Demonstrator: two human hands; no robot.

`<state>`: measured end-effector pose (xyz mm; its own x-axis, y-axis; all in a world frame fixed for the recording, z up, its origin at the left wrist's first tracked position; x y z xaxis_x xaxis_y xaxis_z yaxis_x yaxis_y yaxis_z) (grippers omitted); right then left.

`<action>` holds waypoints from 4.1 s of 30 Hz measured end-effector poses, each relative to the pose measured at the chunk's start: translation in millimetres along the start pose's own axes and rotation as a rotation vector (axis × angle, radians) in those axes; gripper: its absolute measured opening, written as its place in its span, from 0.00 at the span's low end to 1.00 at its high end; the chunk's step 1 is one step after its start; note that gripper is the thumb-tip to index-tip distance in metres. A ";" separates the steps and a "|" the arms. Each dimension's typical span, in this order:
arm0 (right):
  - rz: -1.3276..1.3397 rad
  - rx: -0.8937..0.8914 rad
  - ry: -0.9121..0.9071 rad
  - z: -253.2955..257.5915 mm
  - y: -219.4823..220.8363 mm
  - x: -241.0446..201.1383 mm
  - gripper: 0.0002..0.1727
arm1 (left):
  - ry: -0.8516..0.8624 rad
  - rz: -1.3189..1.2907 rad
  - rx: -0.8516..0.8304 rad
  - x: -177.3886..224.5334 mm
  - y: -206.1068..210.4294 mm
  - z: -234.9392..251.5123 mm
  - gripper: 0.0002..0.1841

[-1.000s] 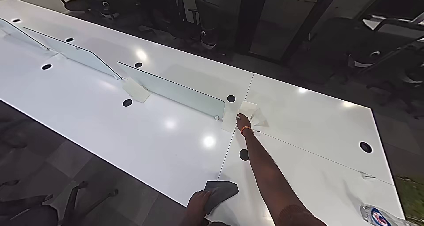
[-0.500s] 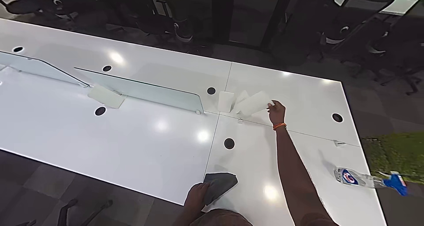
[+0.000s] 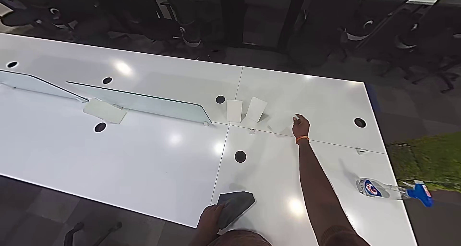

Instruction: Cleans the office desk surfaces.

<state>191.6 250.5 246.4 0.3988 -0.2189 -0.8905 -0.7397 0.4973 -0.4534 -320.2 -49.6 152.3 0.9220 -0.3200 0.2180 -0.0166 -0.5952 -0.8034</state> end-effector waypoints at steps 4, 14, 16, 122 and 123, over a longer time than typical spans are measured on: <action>-0.118 -0.147 0.125 1.7 35.7 15.1 0.18 | -0.026 0.005 -0.003 1.6 -0.5 -0.9 0.29; 0.037 -0.100 0.230 8.0 36.9 46.7 0.35 | -0.053 -0.006 0.009 1.6 -15.7 -12.5 0.31; 0.135 -0.032 0.211 -5.7 25.6 57.0 0.44 | -0.049 -0.014 0.004 2.5 -13.5 -16.7 0.30; 0.025 0.151 -0.031 -197.7 -383.8 226.1 0.33 | -0.684 -0.219 -0.043 179.0 140.5 -311.7 0.20; 0.003 0.135 -0.049 -213.6 -371.2 217.5 0.33 | -0.749 -0.275 0.029 174.6 144.2 -316.8 0.20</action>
<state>437.1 -161.0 213.3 0.4250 -0.1776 -0.8876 -0.6624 0.6073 -0.4387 -284.1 -424.9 250.1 0.9066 0.4219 -0.0116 0.2496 -0.5581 -0.7914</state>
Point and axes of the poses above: each hand's wrist, its own z-axis towards the middle knuckle, its own y-axis out of the palm, x = y × z, the point moved 8 cm from there along z, towards the middle knuckle, and after that the axes turned 15 degrees about z, right-handed, at the moved point
